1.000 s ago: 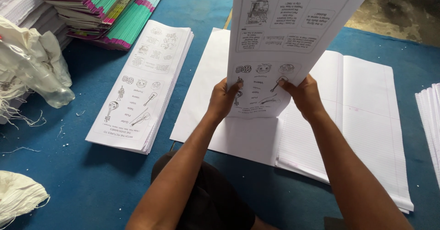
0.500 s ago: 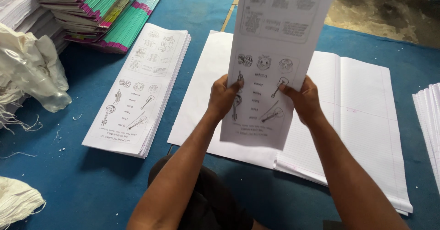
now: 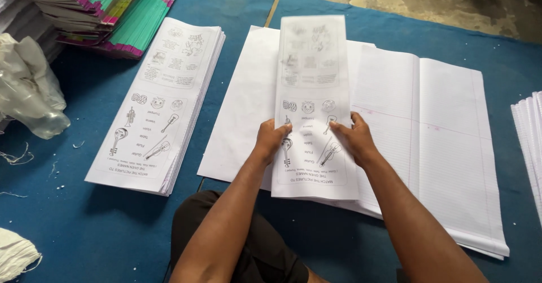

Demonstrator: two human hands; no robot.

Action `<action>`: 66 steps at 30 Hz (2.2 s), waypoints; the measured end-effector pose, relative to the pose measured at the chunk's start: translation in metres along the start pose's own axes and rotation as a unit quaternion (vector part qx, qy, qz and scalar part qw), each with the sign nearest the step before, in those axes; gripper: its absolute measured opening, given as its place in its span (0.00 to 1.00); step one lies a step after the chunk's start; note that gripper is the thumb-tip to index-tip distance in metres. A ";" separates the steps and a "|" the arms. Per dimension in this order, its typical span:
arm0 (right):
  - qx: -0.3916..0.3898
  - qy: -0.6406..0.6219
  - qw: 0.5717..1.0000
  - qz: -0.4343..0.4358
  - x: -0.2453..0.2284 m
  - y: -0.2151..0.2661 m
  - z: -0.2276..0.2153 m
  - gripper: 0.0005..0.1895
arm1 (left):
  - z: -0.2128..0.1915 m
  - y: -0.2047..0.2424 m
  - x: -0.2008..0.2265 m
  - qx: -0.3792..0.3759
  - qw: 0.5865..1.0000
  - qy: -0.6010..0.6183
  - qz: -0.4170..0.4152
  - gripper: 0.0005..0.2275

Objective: The person sits on a blue mat and assembles notebooks by inserting printed sheets into lined paper covers. They repeatedly fold the covers, insert the printed pages, and place the assembled units into a growing stack.

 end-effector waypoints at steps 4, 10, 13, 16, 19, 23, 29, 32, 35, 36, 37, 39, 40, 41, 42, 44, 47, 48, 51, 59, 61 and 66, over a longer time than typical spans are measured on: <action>-0.028 0.083 0.993 0.077 0.018 0.005 0.004 0.46 | -0.004 -0.003 -0.014 0.004 0.999 0.003 -0.032 0.10; -0.014 0.069 0.993 0.090 0.031 0.011 0.005 0.40 | -0.009 -0.001 -0.023 0.042 0.997 0.033 -0.064 0.11; -0.027 0.047 0.994 0.095 0.034 0.010 0.006 0.37 | -0.013 0.003 -0.033 0.072 0.991 0.056 -0.102 0.12; -0.040 0.024 0.995 0.084 0.033 0.009 0.007 0.32 | -0.011 0.005 -0.036 0.053 0.993 0.058 -0.092 0.12; -0.035 0.030 0.993 0.107 0.030 0.010 0.006 0.29 | -0.010 0.007 -0.028 0.043 0.998 -0.009 -0.033 0.13; -0.037 0.068 0.994 0.082 0.008 0.012 0.014 0.29 | -0.018 0.005 -0.009 0.082 0.989 -0.122 -0.022 0.13; -0.063 0.043 0.996 0.050 -0.034 0.018 0.049 0.31 | -0.051 -0.016 0.045 0.085 0.978 -0.189 0.030 0.11; -0.098 0.017 0.995 0.028 -0.049 0.019 0.080 0.32 | -0.088 -0.026 0.073 0.084 0.967 -0.234 0.052 0.10; -0.142 0.006 0.990 0.009 -0.062 0.019 0.115 0.34 | -0.125 -0.028 0.101 0.032 0.983 -0.160 0.079 0.09; -0.159 0.006 0.987 -0.004 -0.067 0.020 0.129 0.35 | -0.140 -0.026 0.109 0.038 0.984 -0.159 0.073 0.08; -0.175 0.006 0.984 -0.017 -0.072 0.020 0.143 0.35 | -0.155 -0.022 0.117 0.044 0.984 -0.158 0.067 0.08; -0.196 0.016 0.980 -0.026 -0.079 0.022 0.170 0.35 | -0.183 -0.010 0.133 0.059 0.984 -0.160 0.057 0.07; -0.206 0.022 0.978 -0.030 -0.082 0.023 0.185 0.36 | -0.196 -0.003 0.141 0.069 0.983 -0.163 0.055 0.07; -0.213 0.031 0.976 -0.035 -0.084 0.024 0.199 0.35 | -0.208 0.004 0.147 0.079 0.982 -0.165 0.053 0.07; -0.221 0.040 0.974 -0.040 -0.087 0.025 0.214 0.35 | -0.222 0.012 0.154 0.096 0.977 -0.183 0.047 0.08; -0.234 0.055 0.970 -0.045 -0.089 0.027 0.243 0.35 | -0.250 0.028 0.163 0.129 0.967 -0.215 0.033 0.08; -0.255 0.061 0.964 -0.047 -0.087 0.032 0.285 0.34 | -0.283 0.045 0.170 0.133 0.971 -0.193 0.052 0.09; -0.263 0.054 0.962 -0.050 -0.086 0.034 0.297 0.34 | -0.295 0.048 0.171 0.144 0.967 -0.203 0.051 0.10; -0.269 0.062 0.960 -0.050 -0.079 0.037 0.331 0.34 | -0.327 0.054 0.166 0.171 0.959 -0.221 0.039 0.10; -0.275 0.089 0.956 -0.049 -0.053 0.028 0.381 0.33 | -0.382 0.041 0.139 0.195 0.950 -0.242 0.014 0.11; -0.269 0.099 0.957 -0.037 -0.044 0.023 0.386 0.34 | -0.383 0.037 0.132 0.199 0.941 -0.272 0.015 0.11; -0.245 0.115 0.962 -0.037 -0.023 0.018 0.389 0.34 | -0.381 0.039 0.122 0.227 0.916 -0.330 -0.037 0.12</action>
Point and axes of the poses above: each hand's wrist, its own y-axis away from the middle knuckle, its own z-axis out of the palm, x = y × z, the point moved 6 cm from there along -y, towards the middle knuckle, and after that the axes turned 4 degrees about y, right-handed, at the moved point
